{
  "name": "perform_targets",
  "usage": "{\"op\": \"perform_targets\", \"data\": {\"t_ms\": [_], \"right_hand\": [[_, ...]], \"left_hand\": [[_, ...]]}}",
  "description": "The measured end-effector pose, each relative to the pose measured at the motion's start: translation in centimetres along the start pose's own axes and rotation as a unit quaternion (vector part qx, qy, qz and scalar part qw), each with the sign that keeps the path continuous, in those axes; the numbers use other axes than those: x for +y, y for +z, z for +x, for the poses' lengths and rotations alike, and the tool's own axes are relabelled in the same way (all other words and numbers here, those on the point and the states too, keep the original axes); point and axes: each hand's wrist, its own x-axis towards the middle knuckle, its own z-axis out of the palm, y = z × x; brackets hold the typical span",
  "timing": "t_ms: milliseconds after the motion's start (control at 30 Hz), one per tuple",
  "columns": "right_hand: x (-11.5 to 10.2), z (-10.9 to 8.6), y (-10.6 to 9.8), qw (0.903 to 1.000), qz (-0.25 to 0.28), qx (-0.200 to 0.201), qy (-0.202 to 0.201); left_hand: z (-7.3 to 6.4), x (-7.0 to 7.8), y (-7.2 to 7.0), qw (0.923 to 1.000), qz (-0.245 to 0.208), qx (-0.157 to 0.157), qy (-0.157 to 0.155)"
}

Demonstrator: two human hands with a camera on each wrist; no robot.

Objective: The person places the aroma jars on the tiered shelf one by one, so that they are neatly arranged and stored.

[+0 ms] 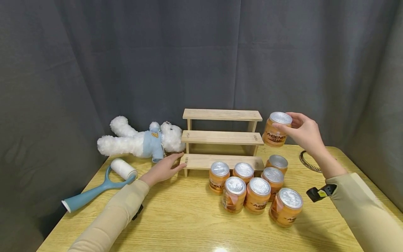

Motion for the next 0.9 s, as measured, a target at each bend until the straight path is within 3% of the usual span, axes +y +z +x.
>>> {"op": "perform_targets", "data": {"t_ms": [433, 900], "right_hand": [[-4.5, 3.8, 4.0, 0.9969, 0.069, -0.021, -0.033], [-7.0, 7.0, 8.5, 0.9919, 0.116, -0.033, -0.041]], "left_hand": [[0.3, -0.4, 0.2, 0.9999, 0.000, 0.007, -0.008], [0.1, 0.0, 0.2, 1.0000, -0.003, 0.001, -0.009]]}}
